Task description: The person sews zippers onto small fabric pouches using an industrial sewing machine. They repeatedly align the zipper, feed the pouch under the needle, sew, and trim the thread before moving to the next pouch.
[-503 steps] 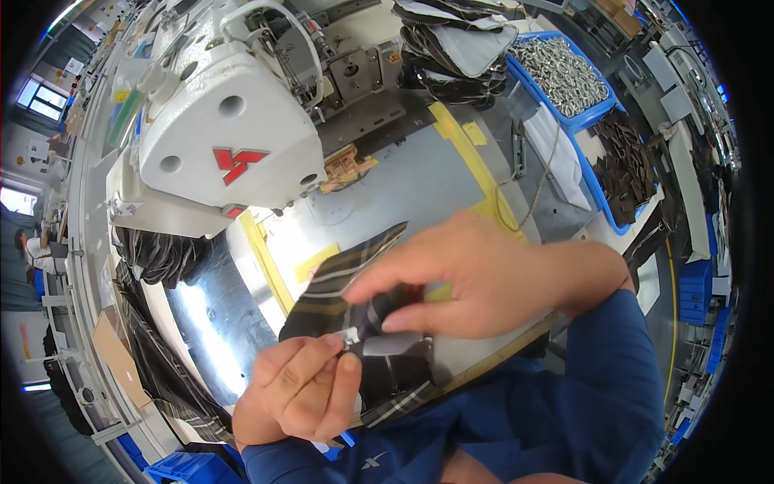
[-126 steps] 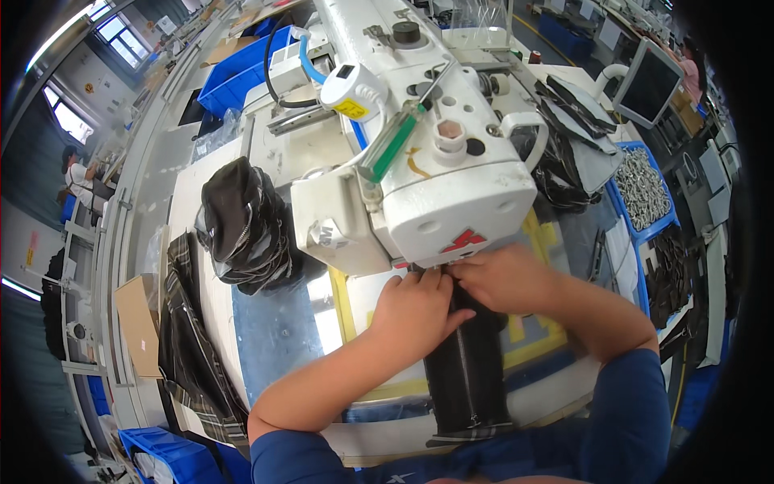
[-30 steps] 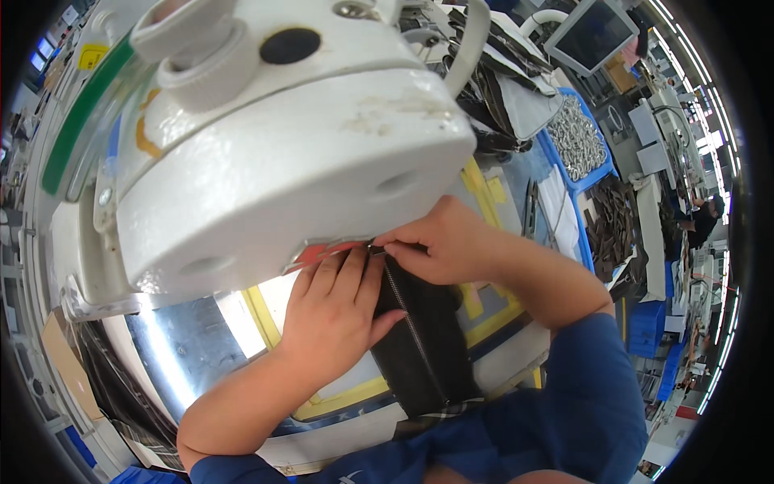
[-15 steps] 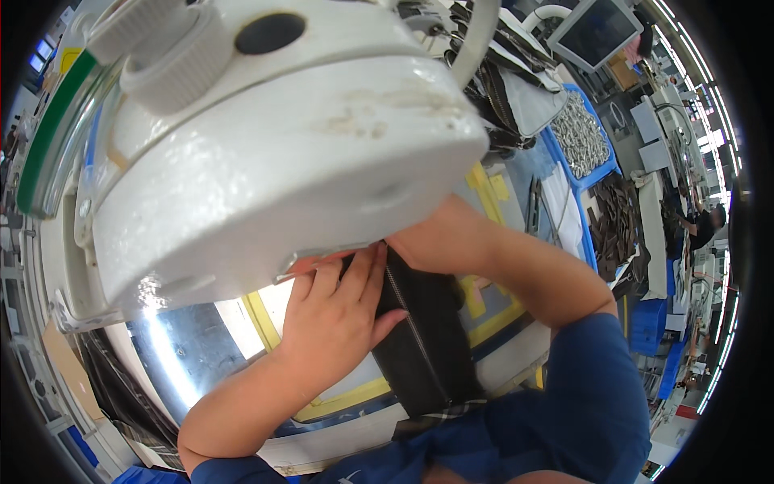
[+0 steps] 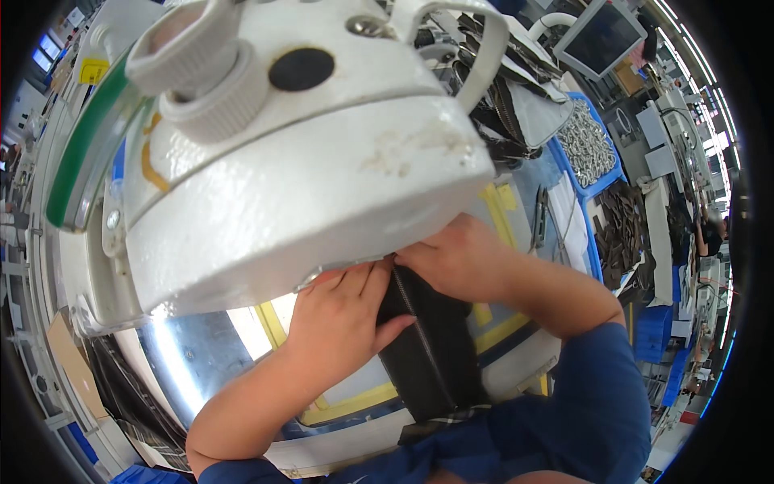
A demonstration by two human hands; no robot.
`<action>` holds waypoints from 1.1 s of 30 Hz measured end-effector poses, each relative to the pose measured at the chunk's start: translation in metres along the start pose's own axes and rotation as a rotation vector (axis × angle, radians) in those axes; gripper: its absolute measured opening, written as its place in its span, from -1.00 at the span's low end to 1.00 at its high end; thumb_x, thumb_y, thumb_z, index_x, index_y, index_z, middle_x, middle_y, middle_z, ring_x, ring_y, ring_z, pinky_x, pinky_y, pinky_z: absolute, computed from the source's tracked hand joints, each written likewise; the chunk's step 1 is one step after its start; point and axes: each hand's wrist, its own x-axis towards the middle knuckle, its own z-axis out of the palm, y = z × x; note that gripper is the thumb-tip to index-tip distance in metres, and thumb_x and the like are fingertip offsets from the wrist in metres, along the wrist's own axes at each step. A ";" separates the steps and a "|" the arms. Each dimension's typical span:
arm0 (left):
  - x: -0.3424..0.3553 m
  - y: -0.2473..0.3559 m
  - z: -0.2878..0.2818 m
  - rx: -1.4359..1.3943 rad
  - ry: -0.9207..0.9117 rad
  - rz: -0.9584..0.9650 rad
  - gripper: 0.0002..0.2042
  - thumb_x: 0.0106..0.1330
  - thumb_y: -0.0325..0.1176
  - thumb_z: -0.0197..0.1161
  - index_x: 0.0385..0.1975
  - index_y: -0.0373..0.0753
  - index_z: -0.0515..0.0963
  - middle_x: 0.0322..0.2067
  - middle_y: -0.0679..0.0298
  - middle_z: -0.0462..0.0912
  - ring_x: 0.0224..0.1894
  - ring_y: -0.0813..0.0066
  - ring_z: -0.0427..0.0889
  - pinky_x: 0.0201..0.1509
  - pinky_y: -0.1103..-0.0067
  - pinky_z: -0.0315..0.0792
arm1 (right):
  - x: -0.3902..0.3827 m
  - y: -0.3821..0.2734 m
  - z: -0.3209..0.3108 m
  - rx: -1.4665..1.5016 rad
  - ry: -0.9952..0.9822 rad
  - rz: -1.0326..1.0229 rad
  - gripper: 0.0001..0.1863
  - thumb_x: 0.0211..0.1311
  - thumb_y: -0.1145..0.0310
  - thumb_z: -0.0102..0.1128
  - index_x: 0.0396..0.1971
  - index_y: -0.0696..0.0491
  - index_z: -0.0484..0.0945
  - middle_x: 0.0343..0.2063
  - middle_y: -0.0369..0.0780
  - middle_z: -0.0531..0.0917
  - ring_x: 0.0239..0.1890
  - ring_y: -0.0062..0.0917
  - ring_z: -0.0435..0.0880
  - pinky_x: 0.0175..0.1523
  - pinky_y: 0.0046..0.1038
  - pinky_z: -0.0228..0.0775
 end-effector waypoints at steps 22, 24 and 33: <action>0.005 -0.014 -0.006 -0.277 0.016 -0.040 -0.33 0.09 -0.07 0.61 0.16 -0.35 0.65 0.19 -0.05 0.69 0.06 0.01 0.74 0.24 0.25 0.51 | 0.005 0.000 -0.003 0.010 -0.042 0.047 -0.78 0.18 0.40 0.27 -0.17 0.09 0.66 -0.22 -0.23 0.65 -0.09 -0.32 0.72 0.07 -0.27 0.56; 0.004 -0.017 -0.003 -0.231 0.060 0.027 -0.34 0.10 -0.07 0.60 0.16 -0.36 0.65 0.19 -0.07 0.70 0.04 -0.01 0.75 0.20 0.24 0.53 | 0.005 -0.003 -0.002 0.015 -0.043 0.075 -0.79 0.18 0.40 0.27 -0.18 0.09 0.67 -0.23 -0.24 0.66 -0.09 -0.32 0.73 0.08 -0.26 0.56; 0.007 -0.014 -0.006 -0.202 0.116 0.055 -0.37 0.13 -0.06 0.58 0.12 -0.37 0.67 0.09 -0.06 0.74 -0.01 -0.02 0.74 0.14 0.21 0.53 | 0.005 -0.003 0.006 -0.041 -0.039 0.072 -0.82 0.23 0.39 0.27 -0.19 0.07 0.68 -0.20 -0.23 0.70 -0.11 -0.32 0.74 0.05 -0.28 0.56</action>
